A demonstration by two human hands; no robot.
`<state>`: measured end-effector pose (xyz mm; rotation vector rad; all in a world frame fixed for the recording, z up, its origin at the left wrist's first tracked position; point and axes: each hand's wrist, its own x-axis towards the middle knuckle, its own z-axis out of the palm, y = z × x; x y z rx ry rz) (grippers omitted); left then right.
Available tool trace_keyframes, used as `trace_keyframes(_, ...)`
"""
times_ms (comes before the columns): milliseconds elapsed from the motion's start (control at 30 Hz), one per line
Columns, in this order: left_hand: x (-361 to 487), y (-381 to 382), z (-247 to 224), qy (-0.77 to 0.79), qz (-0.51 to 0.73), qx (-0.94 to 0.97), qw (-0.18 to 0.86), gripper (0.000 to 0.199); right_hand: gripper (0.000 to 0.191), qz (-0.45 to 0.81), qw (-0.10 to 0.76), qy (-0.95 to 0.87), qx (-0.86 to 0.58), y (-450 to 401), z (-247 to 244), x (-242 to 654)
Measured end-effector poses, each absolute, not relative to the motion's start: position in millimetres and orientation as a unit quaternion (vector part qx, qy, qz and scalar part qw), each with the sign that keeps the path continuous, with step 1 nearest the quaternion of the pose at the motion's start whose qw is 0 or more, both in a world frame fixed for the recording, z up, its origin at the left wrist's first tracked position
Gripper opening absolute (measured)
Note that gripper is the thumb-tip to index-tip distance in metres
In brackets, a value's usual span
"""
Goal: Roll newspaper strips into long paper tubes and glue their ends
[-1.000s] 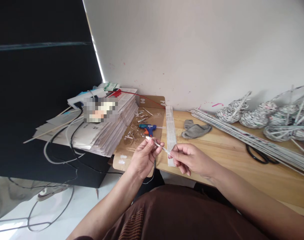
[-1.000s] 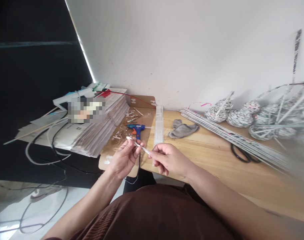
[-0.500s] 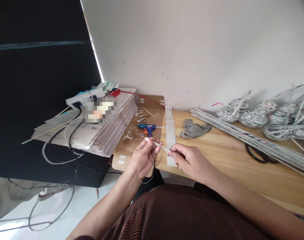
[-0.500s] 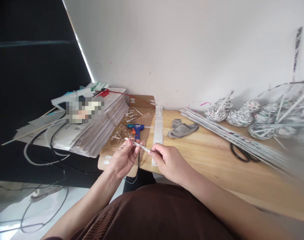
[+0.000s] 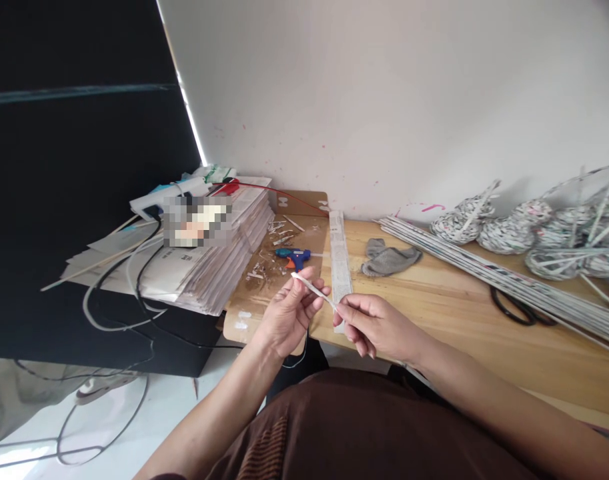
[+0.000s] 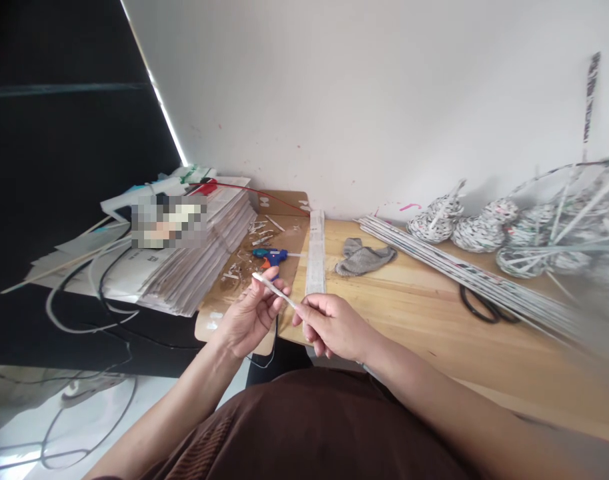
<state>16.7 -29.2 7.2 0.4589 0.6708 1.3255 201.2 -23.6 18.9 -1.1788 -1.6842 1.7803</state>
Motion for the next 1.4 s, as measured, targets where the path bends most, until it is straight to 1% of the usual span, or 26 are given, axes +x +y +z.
trace_keyframes(67,18,-29,7,0.309,0.597,0.211,0.71,0.034,0.04,0.632,0.229,-0.6,-0.433,-24,19,201)
trace_keyframes(133,19,-28,5,0.32,0.6,0.212,0.701,0.034,0.038,0.613,0.245,-0.608,-0.441,-25,19,201)
trace_keyframes(233,19,-28,2,0.34,0.607,0.215,0.685,0.026,0.036,0.571,0.261,-0.637,-0.447,-27,18,202)
trace_keyframes(300,19,-27,2,0.343,0.604,0.221,0.684,0.02,0.035,0.573,0.256,-0.637,-0.447,-27,18,202)
trace_keyframes(367,19,-28,3,0.337,0.595,0.23,0.692,0.018,0.036,0.622,0.234,-0.61,-0.433,-27,17,203)
trace_keyframes(500,20,-28,4,0.319,0.572,0.244,0.716,0.021,0.036,0.76,0.189,-0.508,-0.359,-24,14,204)
trace_keyframes(567,20,-27,4,0.314,0.565,0.247,0.722,0.02,0.036,0.79,0.178,-0.48,-0.338,-23,13,205)
trace_keyframes(633,20,-25,2,0.315,0.567,0.246,0.72,0.019,0.037,0.772,0.185,-0.499,-0.347,-23,11,205)
trace_keyframes(733,21,-23,-1,0.316,0.581,0.243,0.71,0.017,0.039,0.685,0.22,-0.58,-0.382,-25,8,204)
trace_keyframes(800,22,-22,-2,0.313,0.584,0.239,0.709,0.016,0.04,0.659,0.224,-0.606,-0.385,-26,7,204)
trace_keyframes(933,23,-20,-5,0.304,0.576,0.235,0.722,0.014,0.043,0.709,0.211,-0.567,-0.363,-25,4,206)
trace_keyframes(1033,24,-18,-6,0.309,0.569,0.243,0.722,0.018,0.043,0.706,0.228,-0.563,-0.366,-24,3,208)
trace_keyframes(1167,27,-19,-7,0.331,0.565,0.261,0.709,0.034,0.041,0.618,0.26,-0.617,-0.412,-24,5,209)
trace_keyframes(1233,30,-19,-7,0.335,0.564,0.275,0.703,0.033,0.038,0.552,0.27,-0.657,-0.436,-25,7,209)
trace_keyframes(1300,33,-20,-6,0.329,0.562,0.29,0.702,0.026,0.037,0.521,0.269,-0.678,-0.443,-26,7,209)
trace_keyframes(1333,34,-20,-5,0.323,0.56,0.294,0.704,0.023,0.037,0.539,0.263,-0.672,-0.435,-26,7,208)
trace_keyframes(1400,36,-20,-3,0.303,0.555,0.293,0.717,0.019,0.039,0.634,0.239,-0.619,-0.398,-24,5,208)
